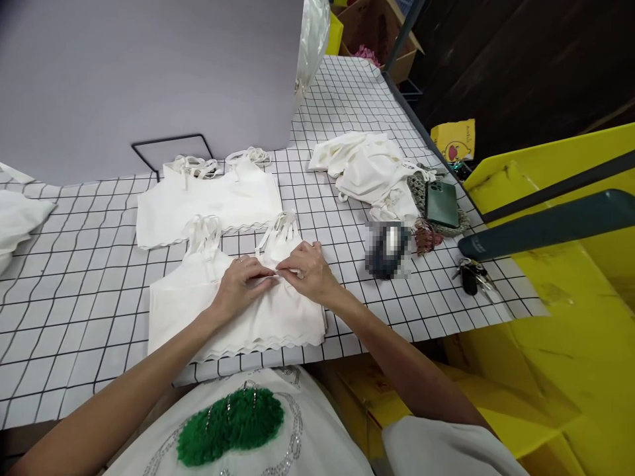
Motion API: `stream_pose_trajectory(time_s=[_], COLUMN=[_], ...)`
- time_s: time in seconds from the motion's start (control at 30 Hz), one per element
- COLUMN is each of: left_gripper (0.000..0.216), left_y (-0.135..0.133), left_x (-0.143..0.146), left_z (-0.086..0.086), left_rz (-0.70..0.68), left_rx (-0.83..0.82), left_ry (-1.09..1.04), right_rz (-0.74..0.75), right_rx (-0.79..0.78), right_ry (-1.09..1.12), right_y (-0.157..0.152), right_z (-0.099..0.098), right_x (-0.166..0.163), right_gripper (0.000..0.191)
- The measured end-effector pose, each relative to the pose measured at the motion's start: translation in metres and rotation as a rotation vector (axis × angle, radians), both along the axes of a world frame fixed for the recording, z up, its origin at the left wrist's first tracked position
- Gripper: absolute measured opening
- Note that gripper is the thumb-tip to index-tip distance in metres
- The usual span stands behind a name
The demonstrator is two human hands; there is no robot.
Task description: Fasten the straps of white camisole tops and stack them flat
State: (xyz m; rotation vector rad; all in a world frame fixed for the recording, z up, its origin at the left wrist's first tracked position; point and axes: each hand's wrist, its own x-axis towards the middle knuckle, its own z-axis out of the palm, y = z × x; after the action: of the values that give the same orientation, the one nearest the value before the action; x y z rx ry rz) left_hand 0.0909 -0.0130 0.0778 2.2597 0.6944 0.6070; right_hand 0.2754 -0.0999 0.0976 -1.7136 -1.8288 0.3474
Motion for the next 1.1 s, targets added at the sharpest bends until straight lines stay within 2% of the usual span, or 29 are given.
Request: stream_pose_trajectory(time_s=[0.2,0.4,0.57,0.73,1.1], left_gripper=[0.006,0.007,0.006,0.007,0.009], left_y=[-0.003,-0.003,-0.004,-0.004,-0.004], left_x=[0.002,0.003,0.003,0.004,0.004], left_z=[0.0,0.0,-0.001,-0.002,-0.004], left_rz=[0.003,-0.013,-0.014,-0.007,0.002], left_rx=[-0.017,-0.005,-0.003,0.01,0.026], left_ry=[-0.005,-0.002,-0.004,-0.031,-0.061], right_rz=[0.014,0.015,0.068,0.099,0.069], right_rx=[-0.024,-0.038,-0.068,-0.09,0.036], right_ry=[0.026,-0.066,0.121,0.146,0.072], right_y=[0.002,0.004,0.003,0.004,-0.001], right_z=[-0.004,-0.003,0.009,0.012,0.002], right_x=[0.0,0.0,-0.001,-0.002,-0.004], right_gripper=[0.011,0.012,0.009,0.009,0.01])
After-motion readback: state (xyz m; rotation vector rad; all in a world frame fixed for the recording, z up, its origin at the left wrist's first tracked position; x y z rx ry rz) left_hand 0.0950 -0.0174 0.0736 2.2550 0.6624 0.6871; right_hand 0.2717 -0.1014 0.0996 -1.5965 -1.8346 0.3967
